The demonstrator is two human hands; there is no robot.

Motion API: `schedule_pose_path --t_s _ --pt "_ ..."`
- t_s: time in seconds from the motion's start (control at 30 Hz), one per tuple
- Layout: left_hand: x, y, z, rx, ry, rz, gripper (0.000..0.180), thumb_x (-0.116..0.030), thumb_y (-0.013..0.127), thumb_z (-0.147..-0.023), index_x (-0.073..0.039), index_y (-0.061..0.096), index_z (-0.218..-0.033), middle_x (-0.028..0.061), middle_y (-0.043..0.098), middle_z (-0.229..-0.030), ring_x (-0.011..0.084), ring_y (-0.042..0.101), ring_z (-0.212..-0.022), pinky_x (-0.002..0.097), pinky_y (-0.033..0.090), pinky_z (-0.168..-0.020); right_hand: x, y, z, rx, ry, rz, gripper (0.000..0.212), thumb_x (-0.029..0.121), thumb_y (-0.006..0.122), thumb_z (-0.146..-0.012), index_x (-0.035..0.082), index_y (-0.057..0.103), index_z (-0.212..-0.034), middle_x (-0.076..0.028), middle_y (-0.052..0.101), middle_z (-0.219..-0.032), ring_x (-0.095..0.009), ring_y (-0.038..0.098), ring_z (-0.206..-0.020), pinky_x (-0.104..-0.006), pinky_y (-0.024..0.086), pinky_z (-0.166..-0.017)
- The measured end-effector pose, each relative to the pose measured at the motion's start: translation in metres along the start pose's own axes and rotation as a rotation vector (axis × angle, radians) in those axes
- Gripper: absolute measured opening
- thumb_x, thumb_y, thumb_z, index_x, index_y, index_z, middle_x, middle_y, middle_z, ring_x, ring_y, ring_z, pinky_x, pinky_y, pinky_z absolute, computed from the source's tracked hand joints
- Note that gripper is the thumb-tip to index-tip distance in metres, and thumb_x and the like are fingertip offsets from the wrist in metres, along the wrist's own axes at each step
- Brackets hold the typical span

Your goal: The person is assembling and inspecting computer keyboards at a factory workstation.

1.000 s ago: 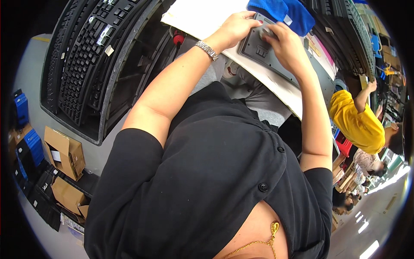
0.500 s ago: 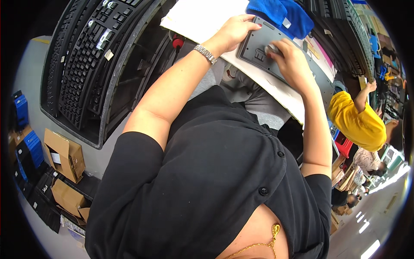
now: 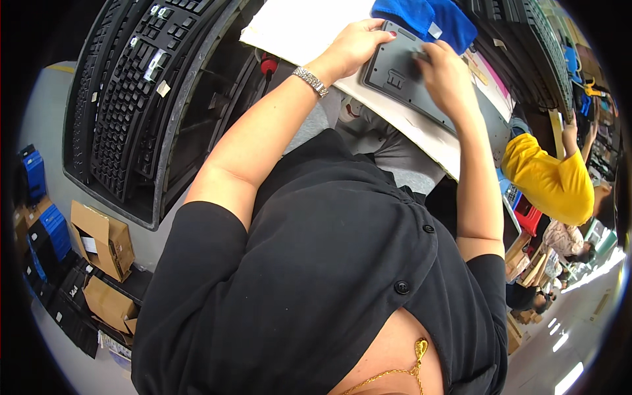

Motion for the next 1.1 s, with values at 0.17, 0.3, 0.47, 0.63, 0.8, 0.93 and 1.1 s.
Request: schedule_pose_path --t_s 0.17,0.3,0.47,0.63,0.8,0.93,1.1 --pt "0.001 -0.005 -0.005 -0.012 0.015 -0.047 0.058 -0.014 0.068 -0.099 0.004 0.048 -0.151 0.0202 0.069 -0.126 0.0186 0.069 -0.103 0.0286 0.058 -0.084 0.025 0.003 -0.007 -0.047 -0.074 0.022 0.021 0.013 0.067 -0.092 -0.002 0.070 -0.107 -0.017 0.068 -0.103 -0.039 0.069 -0.088 -0.0453 0.055 -0.084" --pt "0.013 -0.007 -0.016 -0.020 0.026 -0.003 0.058 -0.014 0.068 -0.099 0.004 0.048 -0.150 0.0195 0.069 -0.125 0.0181 0.070 -0.100 0.0276 0.058 -0.084 -0.020 -0.012 -0.005 -0.063 0.094 -0.055 0.020 0.014 0.067 -0.092 -0.002 0.069 -0.105 -0.017 0.069 -0.103 -0.040 0.068 -0.089 -0.0458 0.055 -0.084" --pt "0.011 -0.007 -0.012 -0.026 0.054 -0.024 0.057 -0.014 0.067 -0.100 0.005 0.048 -0.150 0.0185 0.070 -0.124 0.0178 0.070 -0.099 0.0277 0.058 -0.085 0.039 0.003 0.006 -0.022 -0.022 0.001 0.019 0.014 0.065 -0.093 -0.001 0.071 -0.104 -0.018 0.071 -0.106 -0.037 0.070 -0.094 -0.0450 0.056 -0.086" --pt "0.001 -0.001 -0.007 -0.017 0.017 0.033 0.057 -0.013 0.066 -0.101 0.005 0.047 -0.151 0.0185 0.069 -0.127 0.0179 0.070 -0.102 0.0281 0.058 -0.087 -0.074 -0.017 -0.002 -0.050 0.286 0.069 0.029 0.018 0.069 -0.094 -0.001 0.071 -0.116 -0.020 0.072 -0.120 -0.033 0.072 -0.104 -0.0422 0.056 -0.094" --pt "0.005 0.003 -0.003 0.016 -0.008 0.068 0.061 -0.011 0.065 -0.101 0.011 0.042 -0.152 0.0267 0.060 -0.141 0.0270 0.064 -0.123 0.0322 0.053 -0.103 -0.190 -0.045 0.038 -0.160 0.636 -0.044 0.052 0.028 0.073 -0.096 0.000 0.064 -0.138 -0.022 0.066 -0.137 -0.033 0.070 -0.114 -0.0370 0.054 -0.101" --pt "0.004 0.008 0.002 0.105 -0.024 0.188 0.054 -0.010 0.061 -0.104 0.000 0.045 -0.155 0.0180 0.063 -0.139 0.0186 0.065 -0.117 0.0279 0.053 -0.101 -0.211 -0.052 0.065 -0.584 0.542 -0.542 0.064 0.036 0.075 -0.095 0.000 0.057 -0.145 -0.023 0.062 -0.144 -0.035 0.068 -0.119 -0.0376 0.053 -0.103" --pt "-0.001 0.003 0.007 0.154 0.036 0.207 0.057 -0.008 0.062 -0.103 -0.004 0.043 -0.157 0.0198 0.063 -0.139 0.0206 0.062 -0.123 0.0269 0.051 -0.103 -0.227 -0.104 0.151 -0.836 0.635 -0.225 0.070 0.045 0.073 -0.095 0.000 0.057 -0.145 -0.026 0.057 -0.147 -0.037 0.060 -0.131 -0.0421 0.050 -0.107"
Point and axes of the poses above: each hand's wrist, its own z-axis away from the middle knuckle, its own y-axis out of the palm, x = y × z, the point moved 10 cm from there along -z, towards the middle knuckle
